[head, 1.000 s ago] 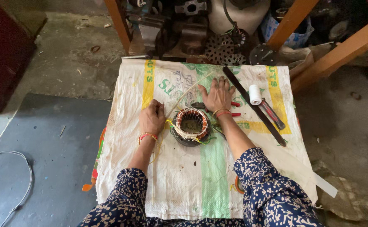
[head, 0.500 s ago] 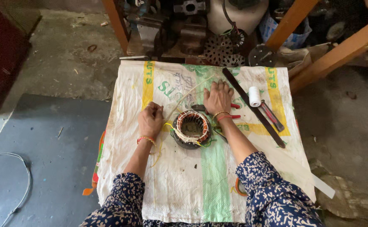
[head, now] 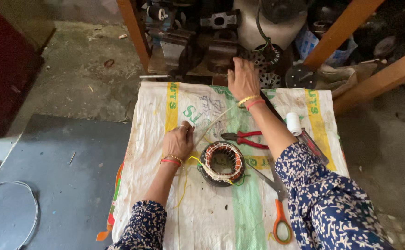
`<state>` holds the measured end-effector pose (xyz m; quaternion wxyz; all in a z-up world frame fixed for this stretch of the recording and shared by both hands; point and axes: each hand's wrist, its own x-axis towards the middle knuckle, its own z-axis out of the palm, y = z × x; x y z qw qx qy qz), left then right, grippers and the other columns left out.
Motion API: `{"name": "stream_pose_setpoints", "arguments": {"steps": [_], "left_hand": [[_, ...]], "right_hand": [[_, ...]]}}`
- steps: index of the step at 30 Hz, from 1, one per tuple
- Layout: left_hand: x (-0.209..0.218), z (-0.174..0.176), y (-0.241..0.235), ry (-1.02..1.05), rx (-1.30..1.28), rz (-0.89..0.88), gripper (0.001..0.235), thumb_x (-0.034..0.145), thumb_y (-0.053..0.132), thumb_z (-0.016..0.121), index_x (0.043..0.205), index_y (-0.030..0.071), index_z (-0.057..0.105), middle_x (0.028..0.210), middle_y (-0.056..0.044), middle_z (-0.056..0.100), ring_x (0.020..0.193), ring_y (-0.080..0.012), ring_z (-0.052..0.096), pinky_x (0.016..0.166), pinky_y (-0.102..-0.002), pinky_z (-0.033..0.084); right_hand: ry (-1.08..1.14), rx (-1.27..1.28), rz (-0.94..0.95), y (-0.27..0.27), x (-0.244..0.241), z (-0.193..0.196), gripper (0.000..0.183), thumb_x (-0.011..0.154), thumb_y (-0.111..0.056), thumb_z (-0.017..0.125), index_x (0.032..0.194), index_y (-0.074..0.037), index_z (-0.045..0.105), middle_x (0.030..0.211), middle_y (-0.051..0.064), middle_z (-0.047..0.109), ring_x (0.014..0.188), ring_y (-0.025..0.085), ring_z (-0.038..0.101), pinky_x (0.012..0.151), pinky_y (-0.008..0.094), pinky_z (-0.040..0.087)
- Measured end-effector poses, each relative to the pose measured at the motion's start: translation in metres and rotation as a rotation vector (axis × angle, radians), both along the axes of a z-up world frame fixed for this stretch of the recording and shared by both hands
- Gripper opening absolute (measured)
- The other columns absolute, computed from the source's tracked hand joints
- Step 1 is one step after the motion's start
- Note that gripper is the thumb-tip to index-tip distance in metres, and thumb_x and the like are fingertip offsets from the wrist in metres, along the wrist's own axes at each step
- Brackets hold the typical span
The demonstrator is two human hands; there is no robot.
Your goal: The person works on a small electrical coil assembly, using scissors to cut a white insulating strip and thread, then uses pliers to adjust wires and a metal tool to manipulate the coil. The person also handles a small metal component and ties a white thread around the coil.
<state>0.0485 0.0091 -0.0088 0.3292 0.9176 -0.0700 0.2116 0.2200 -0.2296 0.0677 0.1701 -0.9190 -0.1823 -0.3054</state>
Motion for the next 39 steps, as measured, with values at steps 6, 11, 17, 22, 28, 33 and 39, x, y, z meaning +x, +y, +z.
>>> {"name": "stream_pose_setpoints", "arguments": {"steps": [6, 11, 17, 22, 28, 33, 39], "left_hand": [[0.046, 0.004, -0.013, -0.018, -0.127, 0.049, 0.013, 0.095, 0.022, 0.065, 0.091, 0.01, 0.062, 0.071, -0.018, 0.068, 0.068, -0.0413, 0.066, 0.061, -0.052, 0.05], [0.042, 0.002, -0.015, -0.072, -0.122, 0.047, 0.007, 0.092, 0.015, 0.063, 0.091, 0.009, 0.062, 0.075, -0.018, 0.069, 0.07, -0.0394, 0.067, 0.061, -0.05, 0.051], [0.042, 0.01, -0.016, -0.029, -0.132, 0.05, 0.007, 0.089, 0.014, 0.066, 0.088, 0.008, 0.061, 0.074, -0.018, 0.069, 0.069, -0.0389, 0.067, 0.06, -0.05, 0.051], [0.04, 0.02, -0.014, 0.012, -0.174, 0.047, 0.008, 0.089, 0.013, 0.067, 0.089, 0.007, 0.062, 0.073, -0.018, 0.067, 0.068, -0.0391, 0.066, 0.059, -0.05, 0.049], [0.04, 0.028, -0.017, 0.041, -0.227, 0.054, 0.008, 0.089, 0.012, 0.067, 0.087, 0.007, 0.062, 0.074, -0.017, 0.067, 0.07, -0.0396, 0.065, 0.058, -0.049, 0.049], [0.041, 0.026, -0.014, 0.044, -0.249, 0.05, 0.007, 0.089, 0.011, 0.066, 0.086, 0.006, 0.063, 0.074, -0.017, 0.067, 0.07, -0.0388, 0.065, 0.059, -0.048, 0.048], [0.043, 0.026, -0.016, 0.063, -0.252, 0.068, 0.006, 0.088, 0.01, 0.068, 0.085, 0.006, 0.063, 0.072, -0.016, 0.066, 0.069, -0.0375, 0.064, 0.058, -0.047, 0.048]], "right_hand": [[-0.03, -0.19, 0.054, 0.017, 0.094, 0.006, 0.05, 0.101, -0.023, 0.06, 0.143, 0.001, 0.05, 0.136, 0.021, 0.06, 0.123, 0.037, 0.053, 0.1, 0.057, 0.039], [-0.018, -0.222, 0.038, 0.027, 0.161, 0.002, 0.052, 0.1, -0.022, 0.059, 0.145, 0.002, 0.048, 0.141, 0.021, 0.057, 0.126, 0.038, 0.051, 0.102, 0.057, 0.037], [0.037, -0.238, -0.04, 0.041, 0.241, -0.011, 0.056, 0.101, -0.025, 0.059, 0.149, 0.0, 0.044, 0.149, 0.022, 0.05, 0.137, 0.04, 0.043, 0.112, 0.058, 0.029], [0.113, -0.217, -0.078, 0.042, 0.311, -0.031, 0.063, 0.093, -0.018, 0.059, 0.151, -0.001, 0.04, 0.156, 0.021, 0.042, 0.147, 0.037, 0.032, 0.116, 0.06, 0.02], [0.059, -0.341, -0.152, 0.042, 0.369, -0.058, 0.079, 0.076, -0.011, 0.064, 0.151, -0.003, 0.04, 0.156, 0.021, 0.036, 0.147, 0.038, 0.028, 0.115, 0.061, 0.011], [0.066, -0.446, -0.245, 0.042, 0.378, -0.068, 0.062, 0.089, -0.009, 0.063, 0.15, -0.007, 0.053, 0.147, 0.022, 0.048, 0.139, 0.041, 0.04, 0.12, 0.067, 0.013], [-0.001, -0.399, -0.257, 0.051, 0.383, -0.065, 0.063, 0.081, -0.013, 0.075, 0.142, -0.006, 0.058, 0.146, 0.026, 0.046, 0.14, 0.043, 0.038, 0.109, 0.067, 0.027]]}}
